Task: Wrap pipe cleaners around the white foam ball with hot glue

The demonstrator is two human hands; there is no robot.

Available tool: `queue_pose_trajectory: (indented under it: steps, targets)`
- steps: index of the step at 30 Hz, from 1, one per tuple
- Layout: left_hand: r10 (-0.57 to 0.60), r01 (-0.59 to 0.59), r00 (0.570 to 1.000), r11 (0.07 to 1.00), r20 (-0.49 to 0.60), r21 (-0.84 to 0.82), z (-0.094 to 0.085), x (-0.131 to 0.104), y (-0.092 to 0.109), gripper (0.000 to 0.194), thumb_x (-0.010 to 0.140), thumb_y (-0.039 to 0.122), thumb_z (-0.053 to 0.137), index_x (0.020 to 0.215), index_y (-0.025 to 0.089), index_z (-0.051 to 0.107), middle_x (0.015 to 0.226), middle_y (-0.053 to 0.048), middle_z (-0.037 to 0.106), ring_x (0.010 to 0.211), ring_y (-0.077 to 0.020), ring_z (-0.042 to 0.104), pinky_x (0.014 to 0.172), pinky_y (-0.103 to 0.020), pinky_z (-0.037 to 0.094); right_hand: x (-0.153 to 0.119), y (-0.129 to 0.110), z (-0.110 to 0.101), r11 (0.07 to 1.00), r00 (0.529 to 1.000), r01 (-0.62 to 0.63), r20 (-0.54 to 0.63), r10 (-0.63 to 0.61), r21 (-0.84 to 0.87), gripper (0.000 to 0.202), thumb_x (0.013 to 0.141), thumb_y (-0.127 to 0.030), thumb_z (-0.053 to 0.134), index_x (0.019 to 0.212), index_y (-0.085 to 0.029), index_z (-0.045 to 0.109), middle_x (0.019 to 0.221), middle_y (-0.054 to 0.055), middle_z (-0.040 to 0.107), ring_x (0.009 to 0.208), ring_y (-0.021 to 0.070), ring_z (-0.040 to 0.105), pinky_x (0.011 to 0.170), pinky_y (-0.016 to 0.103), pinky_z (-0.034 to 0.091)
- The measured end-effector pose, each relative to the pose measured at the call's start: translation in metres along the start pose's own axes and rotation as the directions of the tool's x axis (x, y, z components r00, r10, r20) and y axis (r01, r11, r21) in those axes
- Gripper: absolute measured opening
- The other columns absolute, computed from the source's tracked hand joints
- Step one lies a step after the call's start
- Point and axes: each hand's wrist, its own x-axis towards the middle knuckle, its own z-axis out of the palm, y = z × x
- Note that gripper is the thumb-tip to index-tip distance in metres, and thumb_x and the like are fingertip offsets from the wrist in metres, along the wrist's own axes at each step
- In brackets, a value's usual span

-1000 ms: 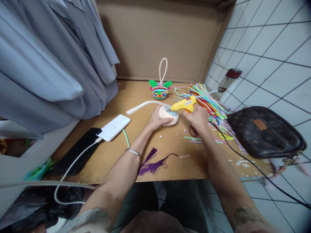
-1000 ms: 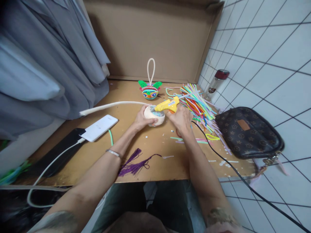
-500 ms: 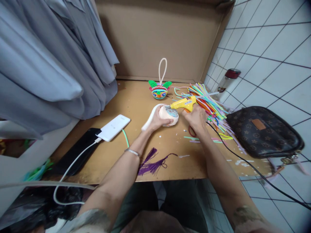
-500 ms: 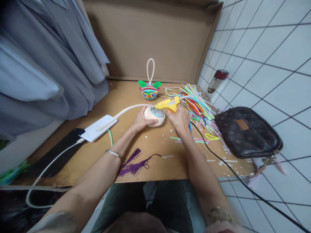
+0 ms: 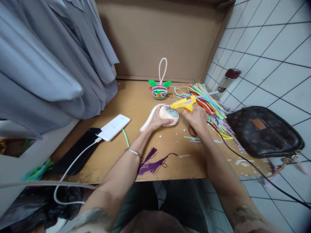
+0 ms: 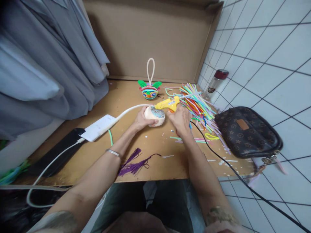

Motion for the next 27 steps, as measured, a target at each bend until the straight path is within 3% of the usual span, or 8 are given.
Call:
queue_pose_trajectory:
  steps: [10,27]
  targets:
    - [-0.002,0.002,1.0,1.0,-0.024,0.0,-0.0005,-0.001,0.006,0.079,0.051,0.032,0.091,0.122,0.018,0.058,0.13,-0.01,0.069,0.117,-0.0272,0.067,0.105,-0.042,0.056,0.003,0.0048,0.0013,1.0,1.0,0.009,0.016,-0.008,-0.025,0.046,0.086,-0.046,0.057,0.117,-0.014,0.072,0.107,0.017,0.078,0.101,0.0343,0.073,0.08,0.039,0.053]
    - [-0.023,0.023,1.0,1.0,0.0,0.015,0.001,0.0005,0.002,0.086,0.051,0.033,0.091,0.129,0.018,0.055,0.131,-0.01,0.069,0.119,-0.0276,0.067,0.108,-0.042,0.054,0.0081,0.0099,0.0009,0.999,0.999,0.029,0.023,-0.029,-0.016,0.044,0.082,-0.045,0.06,0.113,-0.016,0.074,0.106,0.016,0.079,0.101,0.0352,0.072,0.081,0.039,0.052]
